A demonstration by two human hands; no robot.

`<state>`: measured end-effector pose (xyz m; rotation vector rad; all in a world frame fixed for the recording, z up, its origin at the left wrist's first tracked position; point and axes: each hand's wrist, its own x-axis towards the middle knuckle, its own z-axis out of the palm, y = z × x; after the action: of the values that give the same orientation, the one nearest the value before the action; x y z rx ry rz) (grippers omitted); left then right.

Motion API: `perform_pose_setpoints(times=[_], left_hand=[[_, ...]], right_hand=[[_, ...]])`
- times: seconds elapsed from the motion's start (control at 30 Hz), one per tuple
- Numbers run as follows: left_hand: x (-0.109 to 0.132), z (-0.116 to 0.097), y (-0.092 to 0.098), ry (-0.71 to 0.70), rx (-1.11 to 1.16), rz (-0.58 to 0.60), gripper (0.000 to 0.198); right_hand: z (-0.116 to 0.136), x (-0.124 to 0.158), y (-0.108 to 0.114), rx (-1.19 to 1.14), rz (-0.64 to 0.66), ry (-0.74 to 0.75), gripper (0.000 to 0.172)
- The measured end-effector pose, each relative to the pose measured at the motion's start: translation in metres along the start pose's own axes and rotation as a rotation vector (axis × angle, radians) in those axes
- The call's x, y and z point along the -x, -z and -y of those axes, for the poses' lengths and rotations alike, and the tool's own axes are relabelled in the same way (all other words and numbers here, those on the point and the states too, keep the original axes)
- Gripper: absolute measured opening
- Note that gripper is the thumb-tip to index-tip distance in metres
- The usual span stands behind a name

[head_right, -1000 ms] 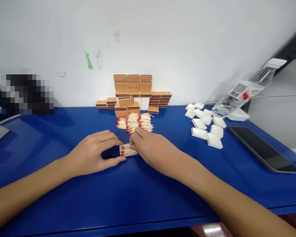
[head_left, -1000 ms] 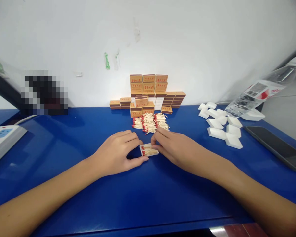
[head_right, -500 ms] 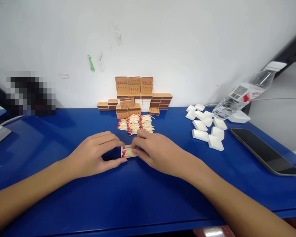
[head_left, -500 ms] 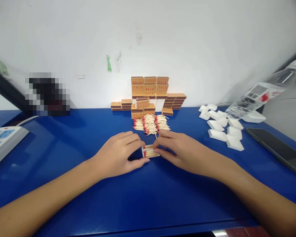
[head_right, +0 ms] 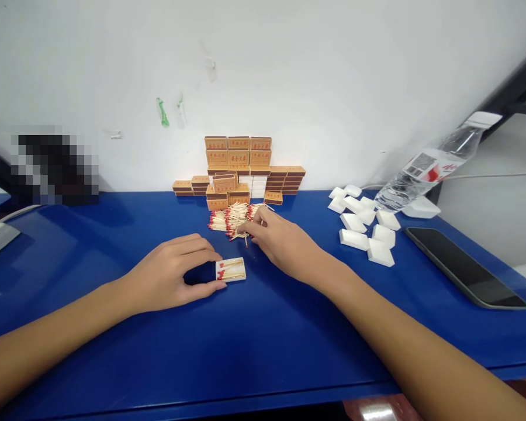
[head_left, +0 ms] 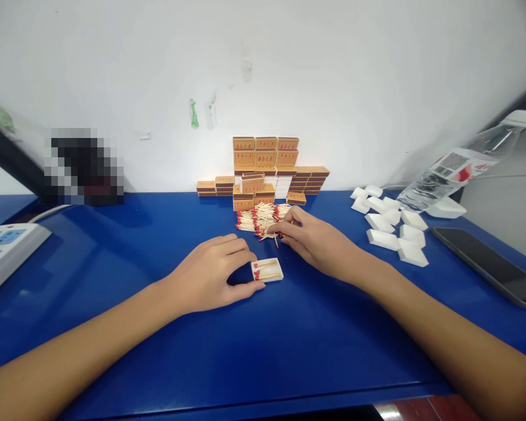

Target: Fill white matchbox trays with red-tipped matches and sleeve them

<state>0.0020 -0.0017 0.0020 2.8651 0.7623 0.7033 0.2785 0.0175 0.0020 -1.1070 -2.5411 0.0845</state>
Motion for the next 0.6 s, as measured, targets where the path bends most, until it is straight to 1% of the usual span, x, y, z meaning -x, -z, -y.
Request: perform_pose_setpoints(times=[0.07,0.13,0.33,0.4,0.5,0.6], left_hand=[[0.0,0.0,0.0,0.004,0.002,0.009,0.026],[0.0,0.0,0.0,0.004,0.004,0.012,0.027],[0.0,-0.001,0.0,-0.007,-0.009,0.005,0.028],[0.001,-0.001,0.0,-0.01,-0.011,0.003,0.028],[0.001,0.0,0.0,-0.006,-0.016,0.002,0.028],[0.0,0.001,-0.001,-0.006,-0.02,0.002,0.028]], right_hand=[[0.002,-0.004,-0.002,0.026,0.004,0.003,0.036],[0.003,-0.008,-0.004,0.055,-0.002,0.015,0.033],[0.0,-0.012,-0.008,0.074,-0.05,0.038,0.015],[0.001,-0.013,-0.01,0.066,-0.065,0.036,0.012],[0.002,-0.016,-0.012,0.091,-0.068,0.021,0.011],[0.004,-0.018,-0.013,0.169,-0.043,0.006,0.014]])
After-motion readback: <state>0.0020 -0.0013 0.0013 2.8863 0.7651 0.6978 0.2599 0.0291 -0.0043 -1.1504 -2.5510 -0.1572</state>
